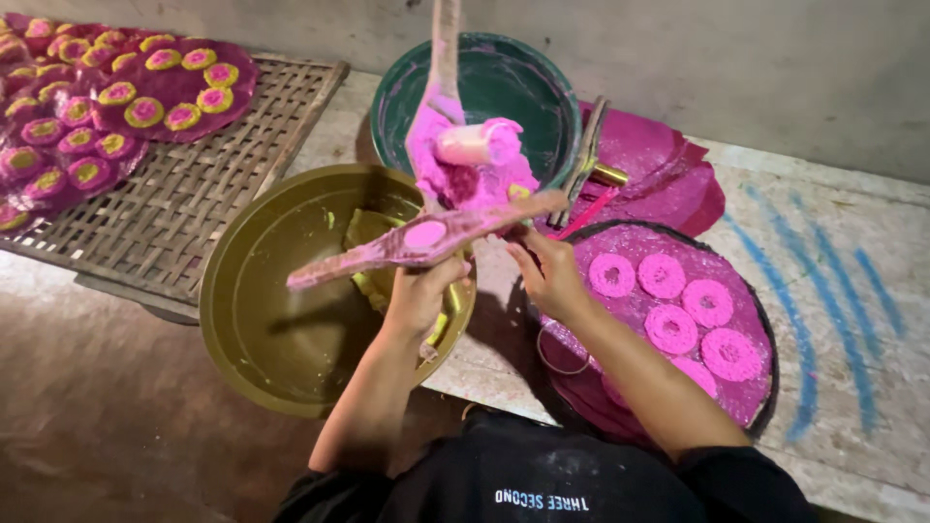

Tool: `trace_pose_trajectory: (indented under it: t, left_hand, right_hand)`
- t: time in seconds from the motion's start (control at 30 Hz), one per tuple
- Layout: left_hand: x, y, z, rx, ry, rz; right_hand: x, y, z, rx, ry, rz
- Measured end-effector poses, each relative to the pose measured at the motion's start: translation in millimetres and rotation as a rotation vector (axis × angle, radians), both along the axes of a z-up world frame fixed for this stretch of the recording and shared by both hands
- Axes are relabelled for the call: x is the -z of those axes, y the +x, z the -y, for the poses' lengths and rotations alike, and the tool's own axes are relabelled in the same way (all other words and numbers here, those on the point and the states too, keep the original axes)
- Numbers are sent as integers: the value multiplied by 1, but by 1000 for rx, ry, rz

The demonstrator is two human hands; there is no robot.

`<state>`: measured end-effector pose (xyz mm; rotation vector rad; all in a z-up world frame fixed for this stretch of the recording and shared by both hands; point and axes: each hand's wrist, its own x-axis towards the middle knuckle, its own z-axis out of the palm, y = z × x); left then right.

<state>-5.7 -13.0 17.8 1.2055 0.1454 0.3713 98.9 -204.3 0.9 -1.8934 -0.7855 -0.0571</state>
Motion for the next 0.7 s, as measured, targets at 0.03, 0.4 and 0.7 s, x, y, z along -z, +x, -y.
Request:
trace_pose_trajectory:
  t: [0.03,0.4,0.7]
  left_hand:
    - [-1,-1,-6,16,30,-35]
    - [-24,-5,-99,-408,208,-75]
    - [-15,-39,-59,41,-322,46]
  right_hand:
    - [-2,3,-4,-34,39,48]
    - [25,75,-13,-12,-254,-81]
    - [-25,142,-36,-150,-291,321]
